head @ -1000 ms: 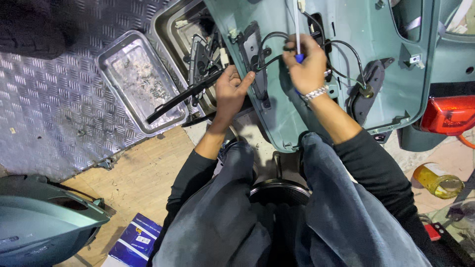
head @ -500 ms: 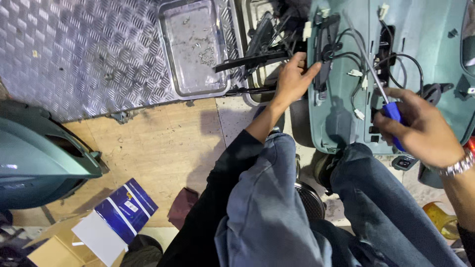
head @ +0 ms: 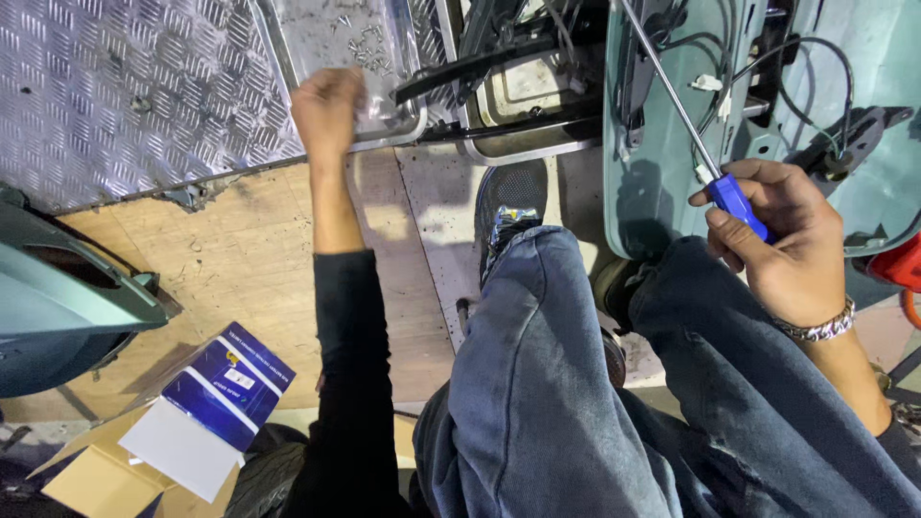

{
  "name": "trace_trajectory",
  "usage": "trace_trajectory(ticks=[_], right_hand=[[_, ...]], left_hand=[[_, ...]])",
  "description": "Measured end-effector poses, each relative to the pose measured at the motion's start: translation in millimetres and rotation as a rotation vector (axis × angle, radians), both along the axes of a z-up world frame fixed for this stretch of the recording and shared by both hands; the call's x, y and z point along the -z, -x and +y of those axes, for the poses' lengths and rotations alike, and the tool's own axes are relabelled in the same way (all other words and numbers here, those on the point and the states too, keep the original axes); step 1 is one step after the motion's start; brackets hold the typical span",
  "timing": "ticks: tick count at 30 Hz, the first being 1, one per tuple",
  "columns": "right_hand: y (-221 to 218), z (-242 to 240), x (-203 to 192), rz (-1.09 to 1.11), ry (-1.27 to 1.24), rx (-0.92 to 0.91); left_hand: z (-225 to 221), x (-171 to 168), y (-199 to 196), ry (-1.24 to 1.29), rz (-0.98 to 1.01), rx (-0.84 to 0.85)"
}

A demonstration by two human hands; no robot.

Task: The person works on a motorcycle fairing component by removing and reattaching small plastic parts and wiring connectors using a screwdriver.

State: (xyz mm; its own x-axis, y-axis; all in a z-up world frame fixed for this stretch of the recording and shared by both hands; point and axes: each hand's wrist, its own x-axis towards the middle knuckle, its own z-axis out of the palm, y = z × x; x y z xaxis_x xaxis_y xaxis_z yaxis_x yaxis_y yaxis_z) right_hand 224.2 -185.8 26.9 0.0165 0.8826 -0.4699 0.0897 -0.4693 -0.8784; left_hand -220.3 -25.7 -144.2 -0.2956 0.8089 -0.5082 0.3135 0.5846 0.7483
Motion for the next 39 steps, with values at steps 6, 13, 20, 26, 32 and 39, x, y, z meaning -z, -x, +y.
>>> trace_trajectory(ticks=[6,13,20,26,32,39], right_hand=[[-2.5,-6.0,2.2,-0.123,0.070,0.016],[-0.8,-2.7,0.5,-0.103,0.018,-0.005],[3.1,0.1,0.2,-0.114,-0.010,-0.104],[6.4,0.1,-2.5,-0.130,0.043,-0.115],[4.7,0.1,-4.1,-0.140,0.062,-0.101],[5.8,0.0,-0.6,-0.147,0.057,-0.111]], left_hand=[[48.7,75.0,41.7,-0.442,0.389,0.104],[57.1,76.1,46.7,-0.437,0.540,0.076],[52.8,70.3,39.2,-0.419,0.533,0.108],[59.6,89.8,29.5,-0.484,0.611,0.164],[66.1,87.9,38.3,-0.493,0.548,0.072],[65.6,79.9,52.0,-0.434,0.559,0.047]])
